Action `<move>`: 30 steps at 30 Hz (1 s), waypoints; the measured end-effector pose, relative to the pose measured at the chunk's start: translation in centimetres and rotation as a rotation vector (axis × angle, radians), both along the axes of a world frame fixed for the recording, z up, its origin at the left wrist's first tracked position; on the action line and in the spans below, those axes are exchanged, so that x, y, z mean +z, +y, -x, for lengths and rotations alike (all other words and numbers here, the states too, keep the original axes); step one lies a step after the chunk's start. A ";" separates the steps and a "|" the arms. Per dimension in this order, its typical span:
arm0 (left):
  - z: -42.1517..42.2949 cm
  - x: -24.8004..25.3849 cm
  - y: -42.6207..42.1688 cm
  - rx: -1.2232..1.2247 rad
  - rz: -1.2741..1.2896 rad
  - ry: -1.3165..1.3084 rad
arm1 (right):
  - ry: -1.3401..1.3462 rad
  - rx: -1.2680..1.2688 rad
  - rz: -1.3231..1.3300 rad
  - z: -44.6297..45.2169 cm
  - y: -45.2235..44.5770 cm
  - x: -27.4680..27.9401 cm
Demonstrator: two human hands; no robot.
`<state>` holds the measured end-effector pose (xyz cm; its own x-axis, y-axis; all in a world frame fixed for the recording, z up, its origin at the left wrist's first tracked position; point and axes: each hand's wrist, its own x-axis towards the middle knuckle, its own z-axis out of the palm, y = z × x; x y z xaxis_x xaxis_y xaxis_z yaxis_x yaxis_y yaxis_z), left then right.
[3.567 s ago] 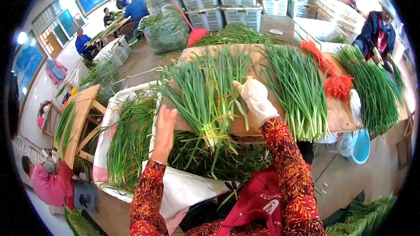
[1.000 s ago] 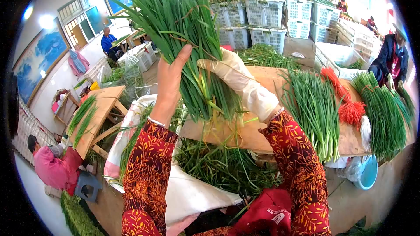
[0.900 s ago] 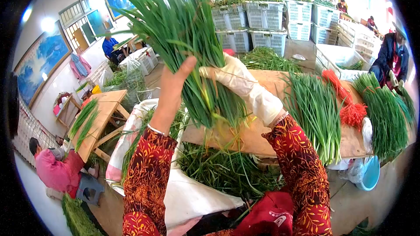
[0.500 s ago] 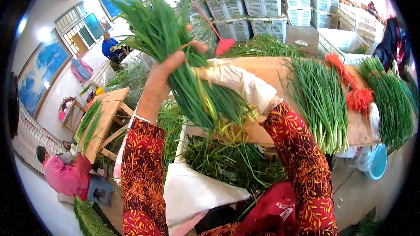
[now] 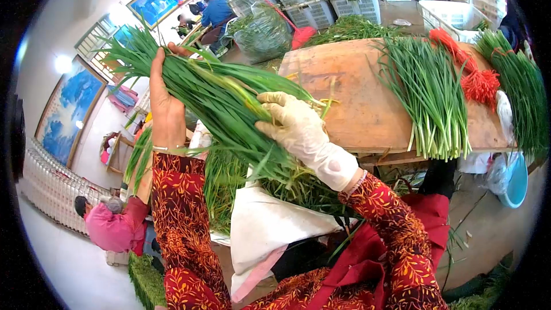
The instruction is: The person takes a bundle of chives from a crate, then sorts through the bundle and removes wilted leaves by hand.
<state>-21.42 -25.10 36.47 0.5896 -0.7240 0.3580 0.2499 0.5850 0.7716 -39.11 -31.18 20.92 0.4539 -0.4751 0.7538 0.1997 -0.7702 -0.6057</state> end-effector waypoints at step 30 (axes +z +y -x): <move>-8.4 7.5 15.5 0.361 0.092 -0.419 | 0.805 0.419 -0.352 4.5 -0.3 -9.5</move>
